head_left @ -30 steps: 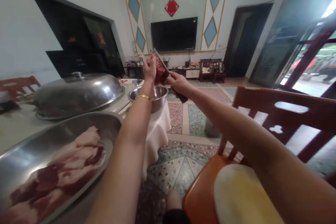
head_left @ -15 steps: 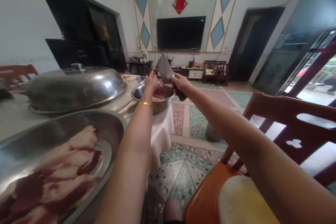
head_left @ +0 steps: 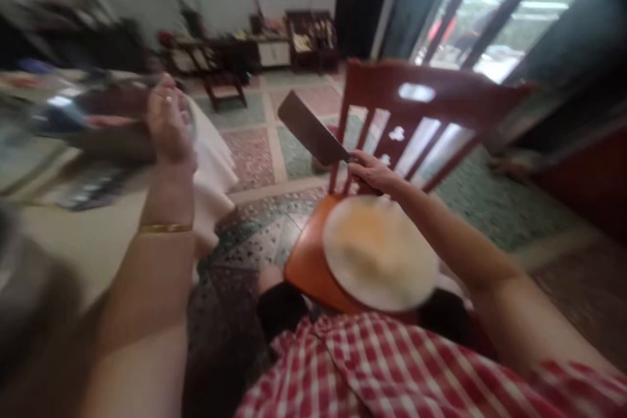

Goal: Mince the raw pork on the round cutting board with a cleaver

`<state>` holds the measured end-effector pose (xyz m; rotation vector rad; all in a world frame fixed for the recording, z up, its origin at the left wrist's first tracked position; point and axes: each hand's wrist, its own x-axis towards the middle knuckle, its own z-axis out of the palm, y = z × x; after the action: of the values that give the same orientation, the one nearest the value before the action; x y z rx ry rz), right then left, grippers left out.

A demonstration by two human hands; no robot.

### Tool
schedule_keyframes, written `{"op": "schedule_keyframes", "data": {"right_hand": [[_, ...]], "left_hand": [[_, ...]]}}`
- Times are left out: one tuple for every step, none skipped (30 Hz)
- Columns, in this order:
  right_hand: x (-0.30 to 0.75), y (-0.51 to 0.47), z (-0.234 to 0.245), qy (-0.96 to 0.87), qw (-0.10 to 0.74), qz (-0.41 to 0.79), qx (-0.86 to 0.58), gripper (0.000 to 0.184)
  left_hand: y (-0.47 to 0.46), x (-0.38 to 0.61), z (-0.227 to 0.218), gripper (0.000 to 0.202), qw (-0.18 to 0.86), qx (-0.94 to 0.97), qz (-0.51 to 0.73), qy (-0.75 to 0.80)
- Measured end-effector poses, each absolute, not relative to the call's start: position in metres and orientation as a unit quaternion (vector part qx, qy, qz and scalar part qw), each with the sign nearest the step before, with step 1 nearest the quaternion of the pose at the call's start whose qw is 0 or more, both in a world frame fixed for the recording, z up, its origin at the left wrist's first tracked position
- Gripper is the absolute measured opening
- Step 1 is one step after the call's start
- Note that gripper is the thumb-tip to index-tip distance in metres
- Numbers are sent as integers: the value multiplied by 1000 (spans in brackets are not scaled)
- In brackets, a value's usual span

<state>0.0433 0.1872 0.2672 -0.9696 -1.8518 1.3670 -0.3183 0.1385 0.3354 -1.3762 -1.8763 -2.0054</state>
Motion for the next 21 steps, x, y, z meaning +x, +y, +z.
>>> {"op": "schedule_keyframes", "data": {"right_hand": [[82, 179, 244, -701, 303, 492, -417, 20], [118, 168, 220, -687, 285, 480, -466, 19], [152, 155, 198, -666, 268, 476, -509, 18], [183, 141, 176, -639, 259, 482, -540, 17], [210, 126, 156, -602, 257, 498, -569, 17], [234, 111, 138, -555, 263, 521, -593, 18], [255, 96, 121, -508, 279, 542, -609, 19], [273, 82, 107, -467, 292, 558, -620, 22], [289, 69, 94, -428, 307, 567, -633, 23], [302, 57, 84, -392, 323, 572, -644, 24], [314, 46, 75, -361, 337, 572, -655, 25], [324, 36, 69, -336, 349, 569, -664, 25], [333, 27, 63, -315, 359, 567, -671, 24], [340, 19, 59, -298, 367, 565, -676, 24], [345, 12, 56, -286, 373, 563, -680, 23], [349, 6, 53, -276, 377, 562, -682, 22], [352, 1, 51, -267, 380, 562, -684, 21], [353, -3, 49, -259, 381, 563, -686, 21], [354, -6, 47, -253, 382, 564, -687, 20], [353, -9, 46, -249, 381, 565, -688, 19], [351, -11, 44, -246, 379, 567, -689, 18]], "left_hand": [[134, -293, 315, 55, -51, -490, -656, -572], [129, -268, 293, 46, -120, -502, -662, -543], [122, -242, 268, 44, -176, -485, -669, -535], [114, -217, 242, 47, -230, -453, -673, -538], [106, -192, 216, 52, -288, -420, -662, -550], [97, -169, 191, 56, -335, -385, -650, -563], [88, -148, 167, 56, -374, -358, -638, -571], [79, -130, 145, 54, -407, -340, -623, -575], [71, -114, 126, 51, -427, -326, -610, -582], [62, -102, 111, 50, -446, -316, -594, -590], [55, -91, 99, 49, -464, -311, -574, -598], [47, -82, 90, 49, -476, -311, -555, -607], [41, -76, 83, 50, -486, -312, -538, -614], [36, -70, 79, 51, -492, -315, -526, -618], [32, -66, 77, 51, -497, -318, -517, -620], [29, -62, 76, 52, -500, -320, -512, -621], [26, -60, 76, 52, -502, -321, -510, -621], [24, -57, 76, 53, -503, -322, -508, -620], [23, -56, 76, 53, -504, -324, -507, -620], [22, -55, 76, 53, -504, -326, -505, -620], [22, -54, 76, 53, -504, -328, -504, -620]]}}
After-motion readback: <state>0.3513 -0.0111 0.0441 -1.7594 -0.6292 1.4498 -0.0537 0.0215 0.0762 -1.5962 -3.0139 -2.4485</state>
